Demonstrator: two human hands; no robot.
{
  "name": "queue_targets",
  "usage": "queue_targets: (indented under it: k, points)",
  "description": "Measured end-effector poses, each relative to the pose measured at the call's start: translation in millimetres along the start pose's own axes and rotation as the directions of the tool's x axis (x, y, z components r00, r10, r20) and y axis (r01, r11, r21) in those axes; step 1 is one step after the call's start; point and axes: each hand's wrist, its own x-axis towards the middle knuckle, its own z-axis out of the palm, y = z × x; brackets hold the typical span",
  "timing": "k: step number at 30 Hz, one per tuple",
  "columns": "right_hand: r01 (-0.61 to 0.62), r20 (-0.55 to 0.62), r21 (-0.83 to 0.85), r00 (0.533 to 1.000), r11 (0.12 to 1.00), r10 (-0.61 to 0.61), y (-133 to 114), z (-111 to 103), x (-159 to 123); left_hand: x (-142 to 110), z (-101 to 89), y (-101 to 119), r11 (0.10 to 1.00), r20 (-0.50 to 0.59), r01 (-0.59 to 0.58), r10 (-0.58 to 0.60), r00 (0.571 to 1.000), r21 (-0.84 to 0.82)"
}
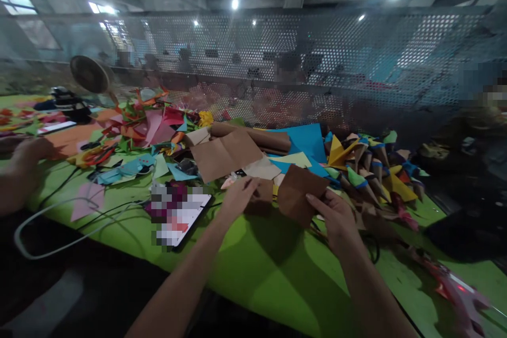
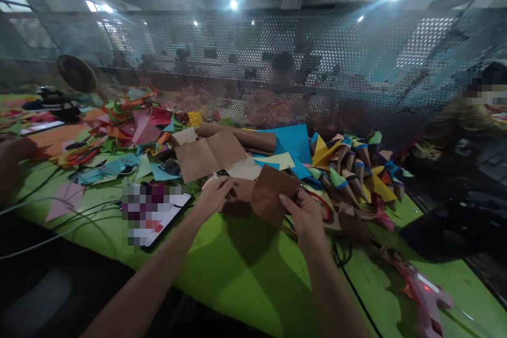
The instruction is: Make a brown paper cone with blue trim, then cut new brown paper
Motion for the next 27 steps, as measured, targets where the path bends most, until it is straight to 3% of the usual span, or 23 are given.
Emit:
queue_targets:
  k: [2,5,7,11,13,16,18,22,24,27]
  points:
    - [0.027,-0.050,-0.001,0.998,1.000,-0.027,-2.2,-1.1,0.8,4.6,-9.5,-5.9,0.947,-0.144,0.063,-0.018,0.989,0.315]
    - [0.032,-0.064,-0.049,0.997,0.998,-0.036,-2.7,-0.4,-0.3,5.2,-10.1,-12.3,0.789,-0.188,0.094,0.028,0.982,0.607]
    - [0.023,-0.043,-0.055,0.999,0.998,-0.026,0.0,0.9,-1.6,3.6,-3.4,-14.0,0.734,-0.148,0.053,0.065,0.987,0.677]
    - [0.003,0.019,-0.037,1.000,0.999,-0.003,6.6,4.4,-3.6,3.6,8.6,-15.9,0.711,-0.091,0.003,0.085,0.992,0.703]
    - [0.002,0.045,-0.039,0.999,0.999,0.000,7.4,6.4,-4.2,5.4,9.1,-18.1,0.759,-0.097,0.000,0.084,0.992,0.651]
    - [-0.005,0.066,-0.047,0.998,0.999,0.009,6.3,8.8,-4.5,7.7,4.9,-21.8,0.904,-0.175,-0.017,0.101,0.979,0.428]
    - [-0.017,0.064,-0.041,0.998,0.999,0.020,6.0,9.7,-4.6,7.9,2.0,-23.4,0.951,-0.220,-0.052,0.123,0.968,0.304]
    - [-0.048,0.079,-0.008,0.996,0.999,0.049,8.6,11.1,-5.6,4.3,3.4,-23.4,0.975,-0.202,-0.133,0.169,0.965,0.179]
    - [-0.070,0.085,-0.002,0.994,0.998,0.070,10.9,12.2,-6.4,0.7,7.7,-21.1,0.988,-0.174,-0.154,0.154,0.973,0.013]
    - [-0.060,0.101,-0.037,0.993,0.998,0.063,15.0,13.4,-7.2,-5.6,15.2,-14.9,0.971,-0.107,-0.091,0.068,0.992,-0.223]
